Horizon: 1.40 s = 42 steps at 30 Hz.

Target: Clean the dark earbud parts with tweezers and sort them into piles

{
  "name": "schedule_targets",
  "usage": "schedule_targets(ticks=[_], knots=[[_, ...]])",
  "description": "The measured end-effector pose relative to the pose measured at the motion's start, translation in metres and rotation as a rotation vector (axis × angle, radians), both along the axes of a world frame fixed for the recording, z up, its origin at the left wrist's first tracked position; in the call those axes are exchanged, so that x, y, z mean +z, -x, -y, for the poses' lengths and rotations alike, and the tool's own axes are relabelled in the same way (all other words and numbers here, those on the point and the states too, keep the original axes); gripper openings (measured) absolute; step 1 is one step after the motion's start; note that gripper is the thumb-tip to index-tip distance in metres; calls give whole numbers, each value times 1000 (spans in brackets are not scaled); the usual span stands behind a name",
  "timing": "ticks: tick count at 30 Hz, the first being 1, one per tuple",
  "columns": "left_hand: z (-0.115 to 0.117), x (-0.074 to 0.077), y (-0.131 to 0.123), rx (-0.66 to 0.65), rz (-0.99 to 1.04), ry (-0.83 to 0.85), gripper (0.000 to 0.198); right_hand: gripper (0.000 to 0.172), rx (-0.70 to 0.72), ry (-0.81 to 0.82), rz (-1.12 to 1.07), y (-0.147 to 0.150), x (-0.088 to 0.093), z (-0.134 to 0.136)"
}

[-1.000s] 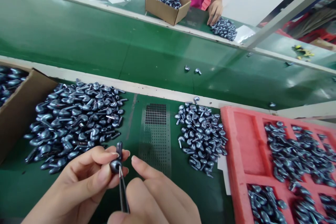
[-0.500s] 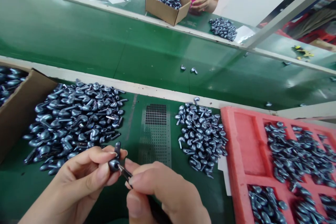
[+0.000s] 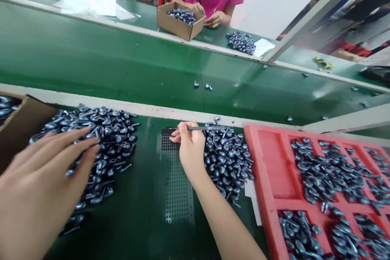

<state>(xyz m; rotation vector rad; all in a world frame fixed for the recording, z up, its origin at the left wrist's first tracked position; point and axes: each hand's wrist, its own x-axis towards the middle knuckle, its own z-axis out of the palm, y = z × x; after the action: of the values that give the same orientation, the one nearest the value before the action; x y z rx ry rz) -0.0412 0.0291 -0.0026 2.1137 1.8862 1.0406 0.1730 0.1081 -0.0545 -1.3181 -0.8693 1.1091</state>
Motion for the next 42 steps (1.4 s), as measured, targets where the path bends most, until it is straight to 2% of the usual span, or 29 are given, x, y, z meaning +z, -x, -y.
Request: schedule_targets(ticks=[3,6,9,14,18,27,30,32,35,38,40,42], knots=[[0,-3,-37,-224,-305,-39,25,23,-3,19,-25,1,-4,-4],[5,-16,-70,-447,-395,79,30,24,17,31,-30,1,-6,-7],[6,-30,-84,-529,-435,186,35,23,34,28,-22,2,-8,-8],[5,-43,-82,-562,-446,220,41,23,29,23,-9,2,-11,-8],[4,-45,-80,-586,-399,216,40,23,30,27,6,2,-11,-8],[5,-54,-79,-551,-238,282,41,20,23,21,-13,3,-13,-8],[5,-49,-85,-549,-236,338,40,15,25,11,-46,4,-11,-8],[0,-37,-88,-586,-335,377,39,14,25,0,-69,4,-11,-8],[-23,-8,-87,-600,-478,412,29,15,17,-18,-92,4,-10,-8],[-72,20,-81,-477,-495,363,27,18,10,-36,-97,3,-12,-7],[-116,27,-81,-371,-484,293,26,20,13,-53,-94,4,-14,-6],[-160,23,-87,-292,-460,237,25,20,18,-72,-90,4,-15,-6]])
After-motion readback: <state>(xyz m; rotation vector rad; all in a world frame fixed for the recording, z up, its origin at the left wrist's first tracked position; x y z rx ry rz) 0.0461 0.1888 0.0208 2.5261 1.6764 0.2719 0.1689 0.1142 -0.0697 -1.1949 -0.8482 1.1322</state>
